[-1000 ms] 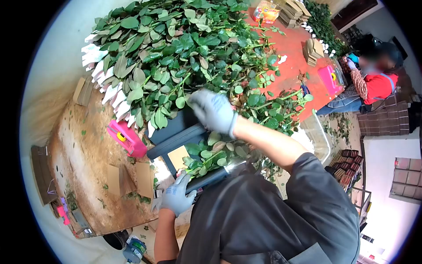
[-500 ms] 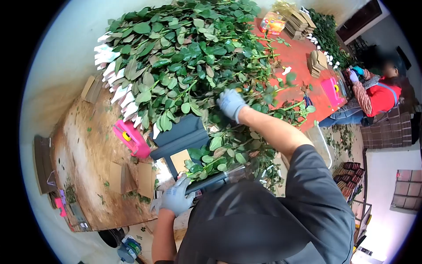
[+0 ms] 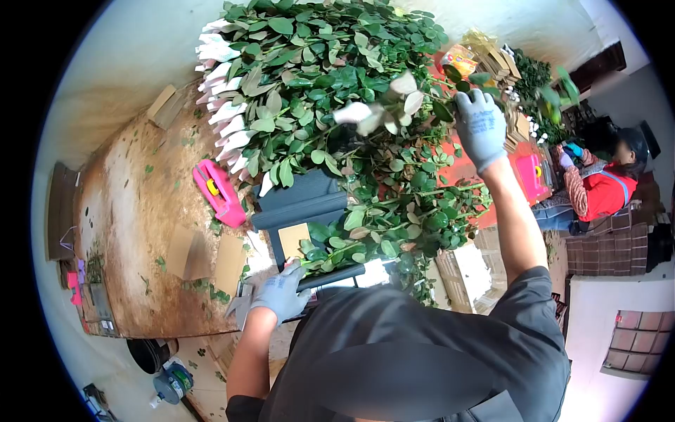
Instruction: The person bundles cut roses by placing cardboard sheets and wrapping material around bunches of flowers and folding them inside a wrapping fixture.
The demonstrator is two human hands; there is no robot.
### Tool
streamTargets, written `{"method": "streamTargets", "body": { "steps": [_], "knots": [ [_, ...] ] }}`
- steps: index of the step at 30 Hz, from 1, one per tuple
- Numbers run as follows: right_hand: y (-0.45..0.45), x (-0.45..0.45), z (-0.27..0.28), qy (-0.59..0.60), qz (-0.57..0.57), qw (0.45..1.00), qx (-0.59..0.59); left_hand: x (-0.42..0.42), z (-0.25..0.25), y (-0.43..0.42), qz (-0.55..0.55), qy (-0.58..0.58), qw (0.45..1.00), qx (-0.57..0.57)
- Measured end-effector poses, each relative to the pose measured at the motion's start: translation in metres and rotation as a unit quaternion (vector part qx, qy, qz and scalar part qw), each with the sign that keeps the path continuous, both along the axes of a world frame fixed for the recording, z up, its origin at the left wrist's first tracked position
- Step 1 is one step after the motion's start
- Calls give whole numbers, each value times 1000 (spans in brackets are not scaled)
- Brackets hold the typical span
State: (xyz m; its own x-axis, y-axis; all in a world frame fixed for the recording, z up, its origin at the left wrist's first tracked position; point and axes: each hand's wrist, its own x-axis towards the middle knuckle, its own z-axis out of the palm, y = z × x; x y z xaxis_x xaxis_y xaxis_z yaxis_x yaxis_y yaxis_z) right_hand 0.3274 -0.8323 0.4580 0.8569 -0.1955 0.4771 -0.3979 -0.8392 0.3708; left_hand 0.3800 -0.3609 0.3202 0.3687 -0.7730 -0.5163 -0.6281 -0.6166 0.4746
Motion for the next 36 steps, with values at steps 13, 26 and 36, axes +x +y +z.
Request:
{"method": "streamTargets", "body": {
  "steps": [13,26,36],
  "knots": [
    [160,-42,-162,447,166,834,278,0,2,-2,22,12,1000,16],
    [261,17,-136,378,278,843,265,0,-3,-2,36,22,999,5],
    [257,37,-207,390,343,779,352,21,5,3,-10,36,999,-4]
  ]
}}
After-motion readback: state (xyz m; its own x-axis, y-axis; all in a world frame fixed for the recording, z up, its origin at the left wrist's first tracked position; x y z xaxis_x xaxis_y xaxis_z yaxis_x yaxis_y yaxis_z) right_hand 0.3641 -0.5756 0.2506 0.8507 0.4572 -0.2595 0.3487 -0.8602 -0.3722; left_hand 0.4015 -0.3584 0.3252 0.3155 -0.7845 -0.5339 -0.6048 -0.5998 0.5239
